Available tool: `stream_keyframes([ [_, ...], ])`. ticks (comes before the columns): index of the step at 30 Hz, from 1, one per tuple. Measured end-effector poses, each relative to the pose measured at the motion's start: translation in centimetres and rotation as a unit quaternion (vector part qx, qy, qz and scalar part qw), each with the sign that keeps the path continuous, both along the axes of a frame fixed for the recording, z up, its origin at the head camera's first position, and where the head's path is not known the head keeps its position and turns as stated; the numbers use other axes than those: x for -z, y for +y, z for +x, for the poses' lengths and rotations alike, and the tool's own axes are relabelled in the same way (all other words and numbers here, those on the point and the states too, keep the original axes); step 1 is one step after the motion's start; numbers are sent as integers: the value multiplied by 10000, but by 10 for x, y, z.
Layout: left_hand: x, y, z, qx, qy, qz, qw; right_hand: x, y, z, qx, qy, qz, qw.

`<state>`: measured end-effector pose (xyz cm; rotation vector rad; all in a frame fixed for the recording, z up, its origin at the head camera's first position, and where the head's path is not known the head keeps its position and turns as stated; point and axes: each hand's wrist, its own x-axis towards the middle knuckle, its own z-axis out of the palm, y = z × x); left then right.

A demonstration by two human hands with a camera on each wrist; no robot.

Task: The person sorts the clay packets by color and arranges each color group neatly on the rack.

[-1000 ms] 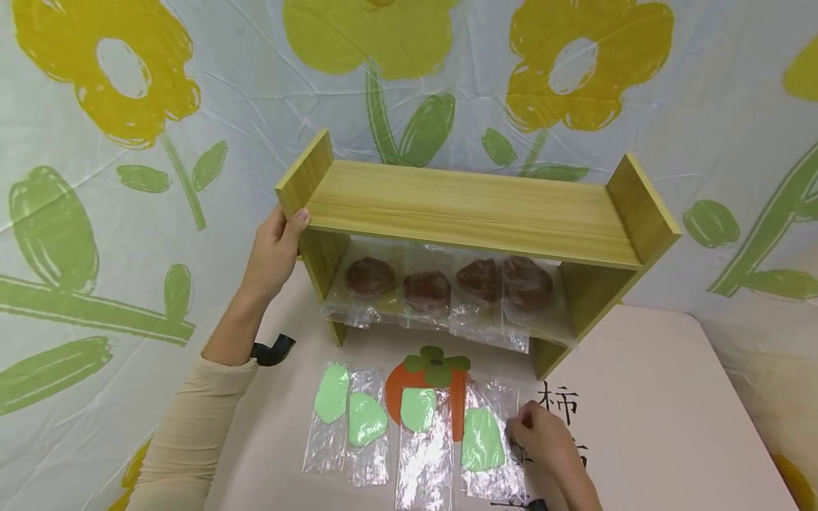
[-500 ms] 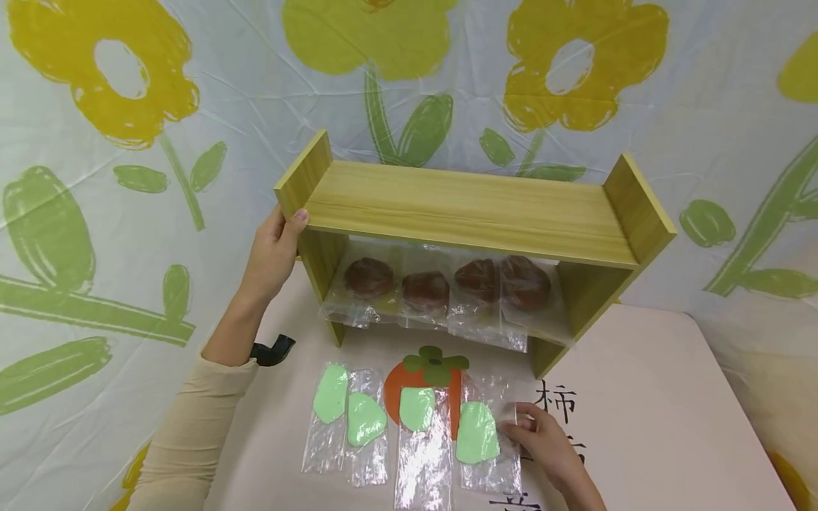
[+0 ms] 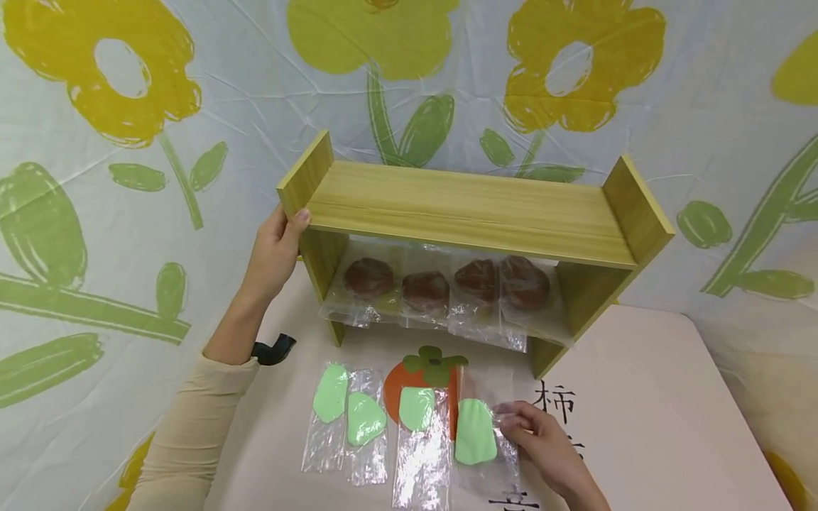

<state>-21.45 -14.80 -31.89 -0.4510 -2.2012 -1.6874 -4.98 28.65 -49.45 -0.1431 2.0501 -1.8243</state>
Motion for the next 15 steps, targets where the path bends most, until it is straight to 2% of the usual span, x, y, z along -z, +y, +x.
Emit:
stream_keyframes([
  [5, -1, 0, 1, -9, -12, -2, 10000, -27, -3, 2, -415, 698, -171, 9966],
  [15, -2, 0, 1, -20, -21, -14, 10000, -76, -14, -8, -1320, 1462, -896, 9763],
])
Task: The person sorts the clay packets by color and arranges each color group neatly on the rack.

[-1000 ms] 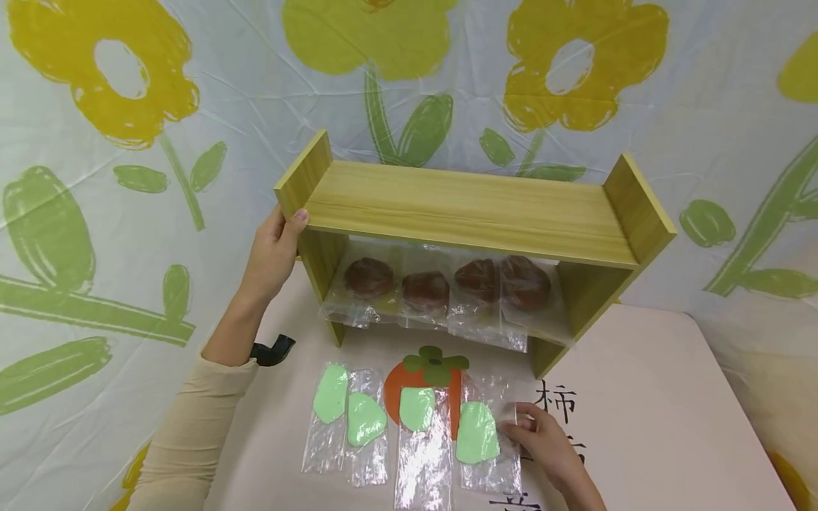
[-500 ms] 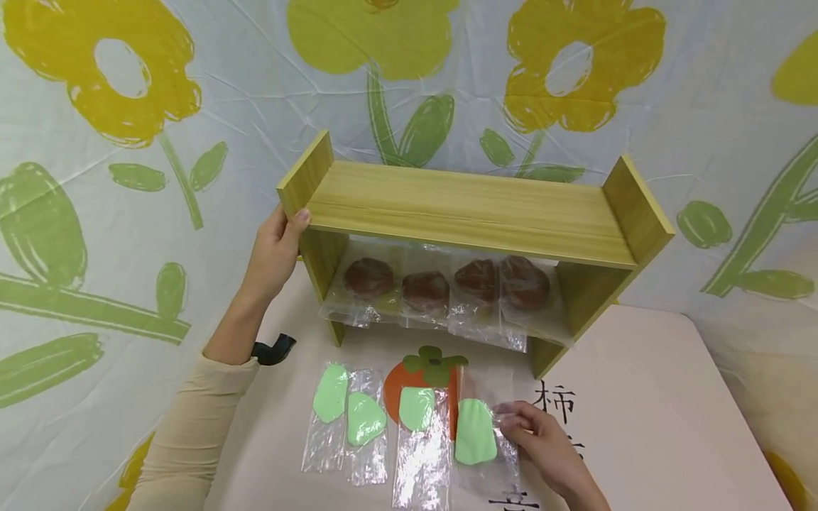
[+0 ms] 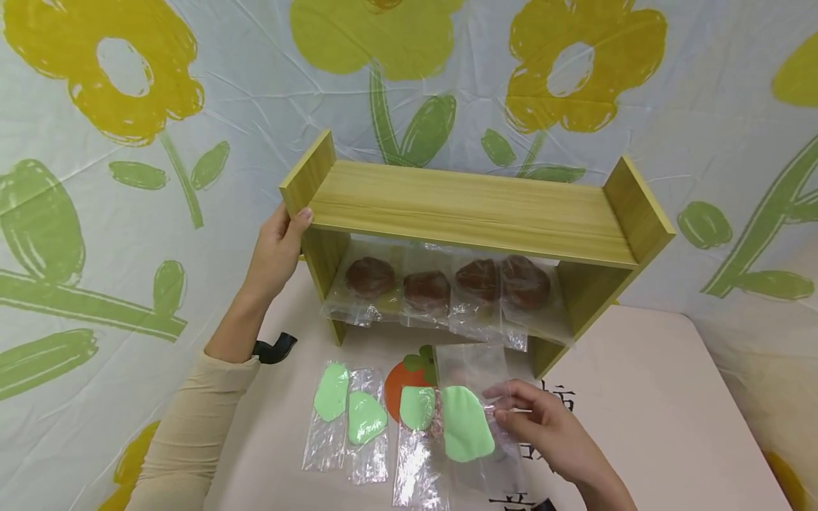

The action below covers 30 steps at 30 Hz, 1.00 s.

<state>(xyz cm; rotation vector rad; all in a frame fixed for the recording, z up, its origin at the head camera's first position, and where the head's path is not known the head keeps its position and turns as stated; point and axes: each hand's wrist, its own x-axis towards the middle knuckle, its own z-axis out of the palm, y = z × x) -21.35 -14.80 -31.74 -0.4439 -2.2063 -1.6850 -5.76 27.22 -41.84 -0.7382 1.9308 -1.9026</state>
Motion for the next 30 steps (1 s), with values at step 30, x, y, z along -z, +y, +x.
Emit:
stream_keyframes([
  [30, -1, -1, -2, 128, 45, 37, 9999, -168, -58, -78, 85, 1005, -1579, 9823],
])
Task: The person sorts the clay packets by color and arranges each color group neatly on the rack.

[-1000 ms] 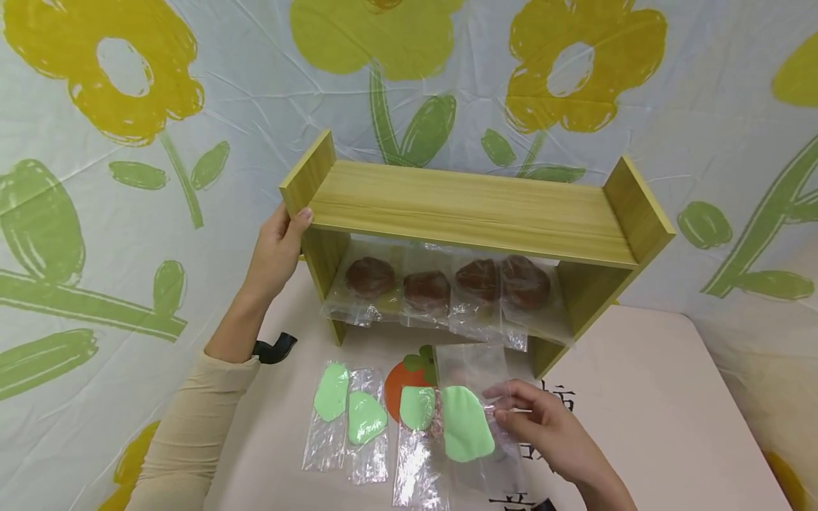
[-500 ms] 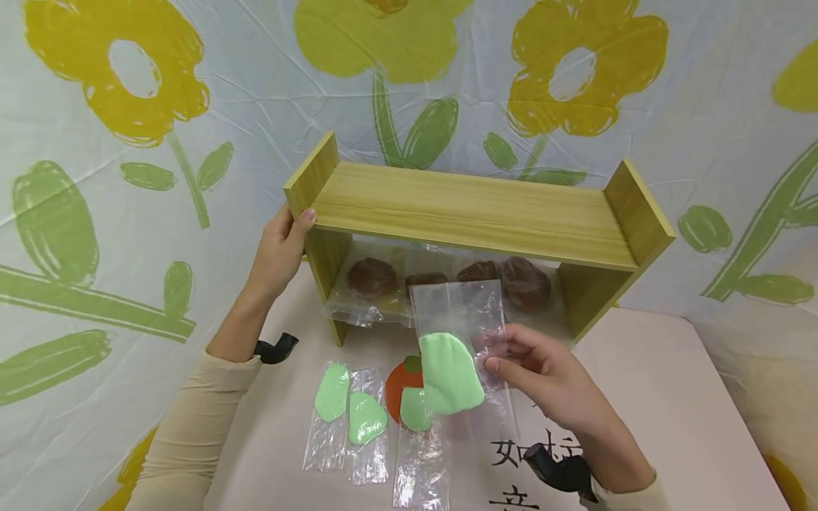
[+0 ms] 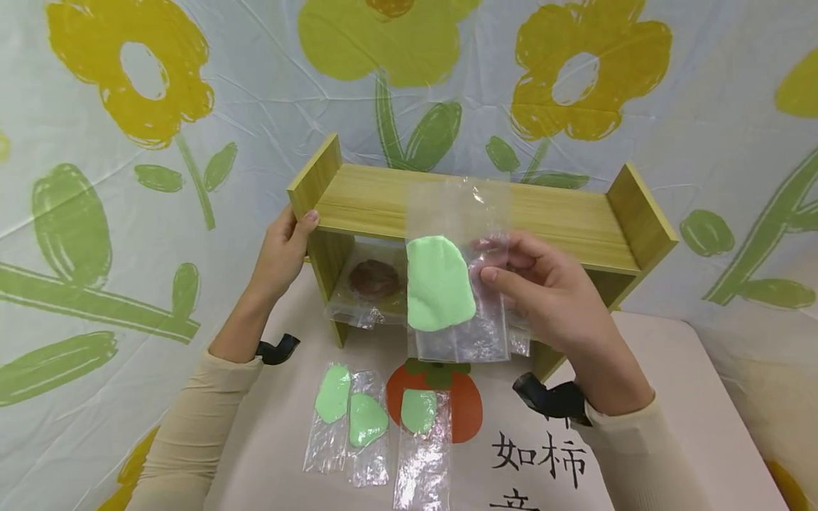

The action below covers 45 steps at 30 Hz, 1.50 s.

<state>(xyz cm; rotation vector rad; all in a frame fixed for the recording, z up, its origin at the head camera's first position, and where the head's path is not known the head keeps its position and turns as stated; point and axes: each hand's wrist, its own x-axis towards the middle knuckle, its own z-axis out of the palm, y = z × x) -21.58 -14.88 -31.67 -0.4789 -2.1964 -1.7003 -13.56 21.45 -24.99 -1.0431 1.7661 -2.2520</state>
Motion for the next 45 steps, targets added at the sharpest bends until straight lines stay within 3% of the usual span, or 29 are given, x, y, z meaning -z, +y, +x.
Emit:
stream_keyframes([
  [8, 0, 0, 2, 28, -25, 16, 10000, -31, -31, -21, 476, -547, -180, 9972],
  [21, -1, 0, 1, -20, -27, -26, 10000, -61, -92, -77, 768, -1604, -712, 9815],
  [29, 0, 1, -1, 21, -72, 11, 10000, -61, -125, -105, 762, -2022, -393, 9756],
  [36, 0, 1, 0, 28, -94, 15, 10000, -53, -136, -121, 1085, -2304, -163, 9669],
  [41, -1, 1, 0, 2, -58, 39, 10000, -46, -139, -127, 1186, -2404, 210, 9632],
  [45, -2, 1, 1, 0, -25, 62, 10000, -43, -137, -128, 1149, -2249, 565, 9660],
])
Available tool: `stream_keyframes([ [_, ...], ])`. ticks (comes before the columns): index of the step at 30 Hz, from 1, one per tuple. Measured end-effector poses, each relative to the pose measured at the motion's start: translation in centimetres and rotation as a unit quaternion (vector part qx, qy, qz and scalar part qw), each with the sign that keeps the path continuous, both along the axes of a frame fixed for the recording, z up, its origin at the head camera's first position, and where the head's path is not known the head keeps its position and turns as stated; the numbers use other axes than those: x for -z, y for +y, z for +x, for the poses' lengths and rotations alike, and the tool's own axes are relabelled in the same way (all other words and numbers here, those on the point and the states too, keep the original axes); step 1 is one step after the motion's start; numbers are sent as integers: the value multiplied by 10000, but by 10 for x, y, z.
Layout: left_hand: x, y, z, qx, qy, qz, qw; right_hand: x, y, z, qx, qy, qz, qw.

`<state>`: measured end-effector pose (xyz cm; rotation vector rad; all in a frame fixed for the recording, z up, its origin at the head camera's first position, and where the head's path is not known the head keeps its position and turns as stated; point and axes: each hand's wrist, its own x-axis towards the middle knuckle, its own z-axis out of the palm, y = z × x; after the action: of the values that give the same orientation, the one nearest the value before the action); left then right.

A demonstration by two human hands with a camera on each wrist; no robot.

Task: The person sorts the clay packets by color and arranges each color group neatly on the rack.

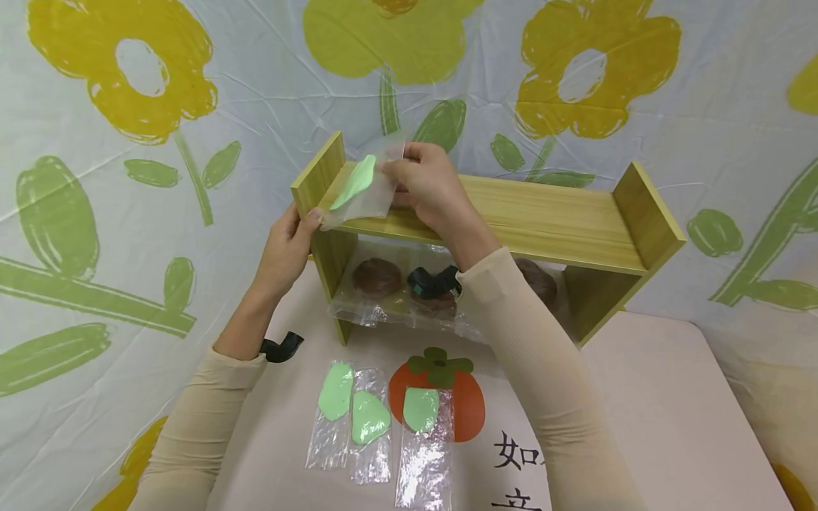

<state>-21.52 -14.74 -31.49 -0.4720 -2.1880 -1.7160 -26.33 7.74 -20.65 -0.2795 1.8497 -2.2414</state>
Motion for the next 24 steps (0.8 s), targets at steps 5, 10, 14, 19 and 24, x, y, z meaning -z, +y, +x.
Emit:
stream_keyframes([
  [5, 0, 0, 0, -41, -17, -2, 10000, -1, 5, 1, 2, 190, 692, 9974],
  [10, 0, 0, 1, -12, -18, 47, 10000, -4, 12, 3, 87, 277, 1355, 9904],
  [14, 0, 1, 2, -8, -37, 49, 10000, -6, 19, 7, 280, 661, 1854, 9800],
  [19, -1, 1, 3, -24, -51, 30, 10000, -13, 32, 19, 664, 1281, 2118, 9666],
  [24, -3, 1, 4, -54, -49, 17, 10000, -21, 46, 40, 861, 1736, 1917, 9621],
])
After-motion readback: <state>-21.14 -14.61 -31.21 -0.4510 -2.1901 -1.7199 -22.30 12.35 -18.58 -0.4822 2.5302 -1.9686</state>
